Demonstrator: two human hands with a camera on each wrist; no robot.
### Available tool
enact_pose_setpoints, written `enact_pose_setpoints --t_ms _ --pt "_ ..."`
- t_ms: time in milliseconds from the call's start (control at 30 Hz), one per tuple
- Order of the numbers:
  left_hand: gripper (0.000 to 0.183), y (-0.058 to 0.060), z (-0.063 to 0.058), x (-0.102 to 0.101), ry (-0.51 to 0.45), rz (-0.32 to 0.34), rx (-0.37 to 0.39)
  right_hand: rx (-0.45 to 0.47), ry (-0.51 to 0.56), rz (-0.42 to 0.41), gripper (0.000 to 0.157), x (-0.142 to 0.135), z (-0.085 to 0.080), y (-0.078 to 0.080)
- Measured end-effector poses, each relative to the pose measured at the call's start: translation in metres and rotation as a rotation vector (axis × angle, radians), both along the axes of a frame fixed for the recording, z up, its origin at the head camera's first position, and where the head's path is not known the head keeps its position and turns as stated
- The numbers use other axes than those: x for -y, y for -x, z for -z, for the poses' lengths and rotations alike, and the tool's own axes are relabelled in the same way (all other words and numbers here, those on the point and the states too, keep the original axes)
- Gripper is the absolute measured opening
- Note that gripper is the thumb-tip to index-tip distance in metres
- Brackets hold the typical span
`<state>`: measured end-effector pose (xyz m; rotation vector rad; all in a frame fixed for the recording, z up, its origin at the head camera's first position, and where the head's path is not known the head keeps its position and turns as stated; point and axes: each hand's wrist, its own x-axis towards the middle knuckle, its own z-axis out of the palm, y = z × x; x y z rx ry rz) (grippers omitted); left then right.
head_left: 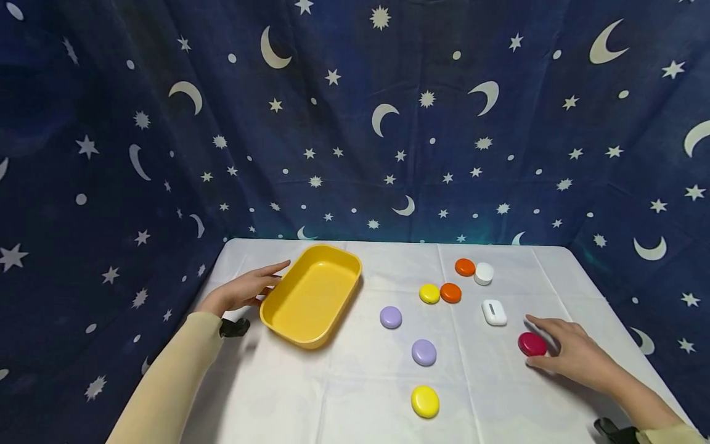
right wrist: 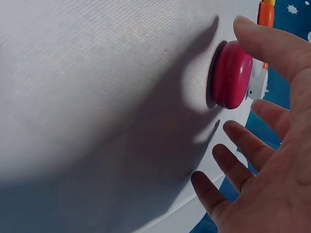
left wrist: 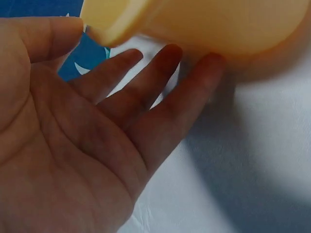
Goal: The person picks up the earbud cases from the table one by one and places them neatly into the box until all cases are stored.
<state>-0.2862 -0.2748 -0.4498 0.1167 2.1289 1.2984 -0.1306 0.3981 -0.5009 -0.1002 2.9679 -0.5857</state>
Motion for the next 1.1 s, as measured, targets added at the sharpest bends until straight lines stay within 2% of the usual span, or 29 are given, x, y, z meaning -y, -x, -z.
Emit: enact_pose_setpoints --t_ms 200,333,767,1100 --pt "0.059 -0.002 0.004 -0.001 -0.034 0.006 0.013 0.024 0.012 0.002 0.097 -0.004 0.002 -0.003" --pt "0.062 -0.008 0.006 -0.004 -0.040 0.010 0.014 0.036 0.004 0.015 0.095 -0.006 0.003 -0.003" --pt "0.068 -0.048 0.023 -0.024 -0.135 -0.029 -0.024 0.031 0.015 0.015 0.093 -0.013 0.005 -0.005" --pt "0.069 -0.062 0.026 -0.031 -0.193 -0.013 -0.050 0.029 0.041 0.007 0.093 -0.011 0.007 0.001"
